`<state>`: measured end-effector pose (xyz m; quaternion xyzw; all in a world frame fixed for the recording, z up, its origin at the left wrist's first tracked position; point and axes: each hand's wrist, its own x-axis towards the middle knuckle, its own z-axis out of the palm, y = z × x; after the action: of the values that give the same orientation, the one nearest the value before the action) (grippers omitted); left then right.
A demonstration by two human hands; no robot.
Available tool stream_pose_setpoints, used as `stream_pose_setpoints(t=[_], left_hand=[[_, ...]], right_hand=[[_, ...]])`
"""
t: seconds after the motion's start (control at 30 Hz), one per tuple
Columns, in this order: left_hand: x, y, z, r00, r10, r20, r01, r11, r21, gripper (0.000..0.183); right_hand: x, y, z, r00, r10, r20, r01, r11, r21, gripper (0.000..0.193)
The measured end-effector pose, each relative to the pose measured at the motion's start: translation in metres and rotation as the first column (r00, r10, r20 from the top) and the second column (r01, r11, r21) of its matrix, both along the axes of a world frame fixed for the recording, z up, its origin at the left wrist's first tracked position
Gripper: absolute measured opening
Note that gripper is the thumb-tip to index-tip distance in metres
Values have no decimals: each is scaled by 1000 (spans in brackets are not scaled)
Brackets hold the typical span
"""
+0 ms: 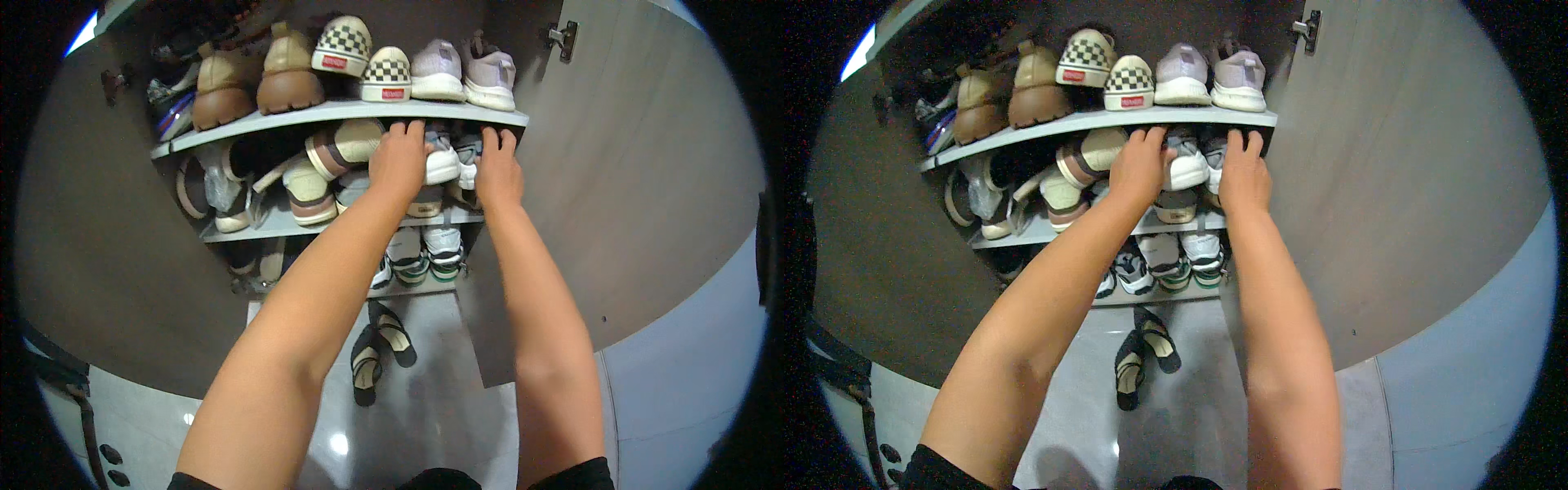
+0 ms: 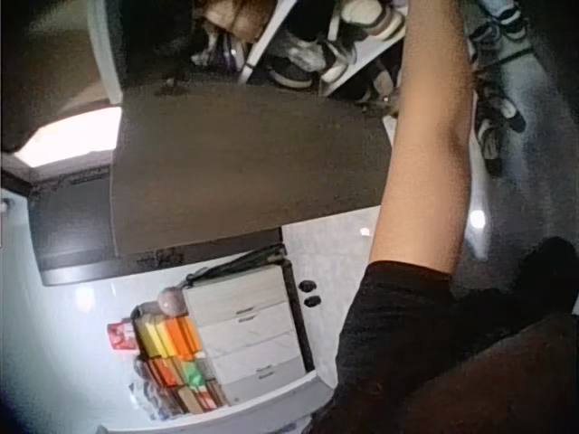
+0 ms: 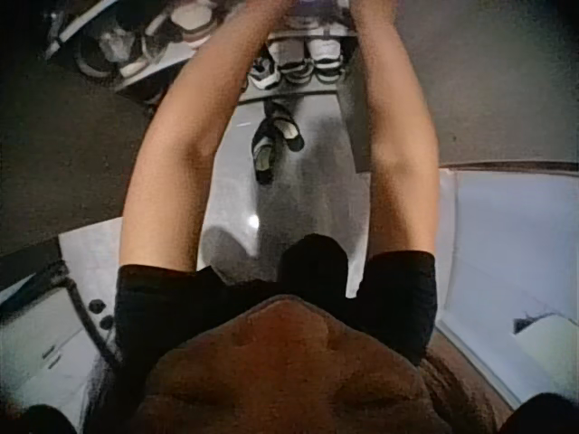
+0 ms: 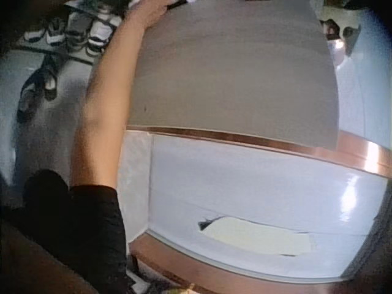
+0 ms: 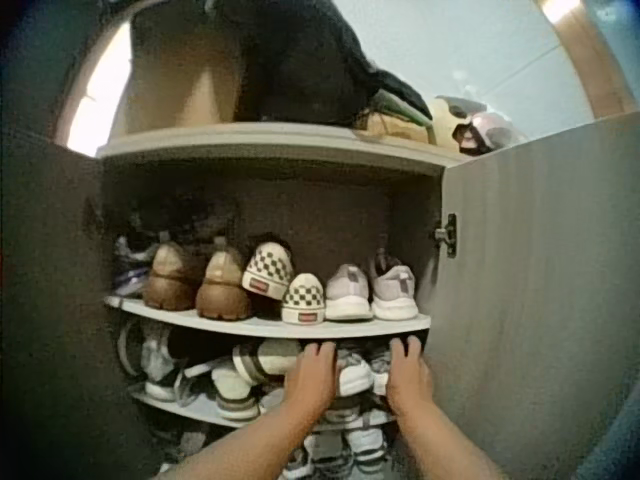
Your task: The person laces a black shoe, removes an insole, then places several pairs of shoes into a cabinet and arranges others on the floor.
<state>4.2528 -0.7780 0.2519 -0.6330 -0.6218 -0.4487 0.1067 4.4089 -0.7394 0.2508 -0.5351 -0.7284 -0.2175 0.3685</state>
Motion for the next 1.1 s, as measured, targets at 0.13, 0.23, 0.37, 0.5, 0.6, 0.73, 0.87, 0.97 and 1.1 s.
stream_pose_setpoints(t=[0.13, 0.23, 0.37, 0.5, 0.6, 0.73, 0.87, 0.97, 1.1], left_hand=[[4, 15, -4, 979, 192, -66, -196, 980, -46, 16], [3, 25, -12, 977, 175, -121, -180, 983, -33, 18], [0, 40, -8, 979, 153, -131, -163, 984, -68, 18], [5, 21, -9, 999, 32, -16, -35, 967, -253, 30], [-9, -21, -53, 974, -218, 58, 209, 969, 133, 56], [-29, -187, -64, 959, -279, -48, 280, 909, 310, 66], [-141, -346, -61, 956, 289, -61, -185, 746, 640, 51], [-192, -384, -39, 876, 358, 325, -480, 565, 671, 48], [-233, -384, -50, 729, 26, 684, -447, 774, 448, 56]], right_hand=[[-30, -24, -24, 961, 74, -266, -90, 995, -50, 57], [-36, -15, -66, 976, 53, -210, -75, 993, -96, 65], [-38, -10, -46, 996, 71, -62, -83, 971, -224, 69], [-24, -15, -44, 990, 103, -97, -131, 933, -335, 73], [-24, -69, -68, 916, 290, -278, -339, 929, -146, 65], [53, -210, -80, 946, 254, -203, -180, 928, 327, 40], [120, -262, -83, 840, 277, -466, 131, 729, 671, 50], [139, -248, -61, 516, 326, -792, 105, 894, 436, 47], [124, -236, -47, 204, 343, -917, -138, 937, 320, 37]])
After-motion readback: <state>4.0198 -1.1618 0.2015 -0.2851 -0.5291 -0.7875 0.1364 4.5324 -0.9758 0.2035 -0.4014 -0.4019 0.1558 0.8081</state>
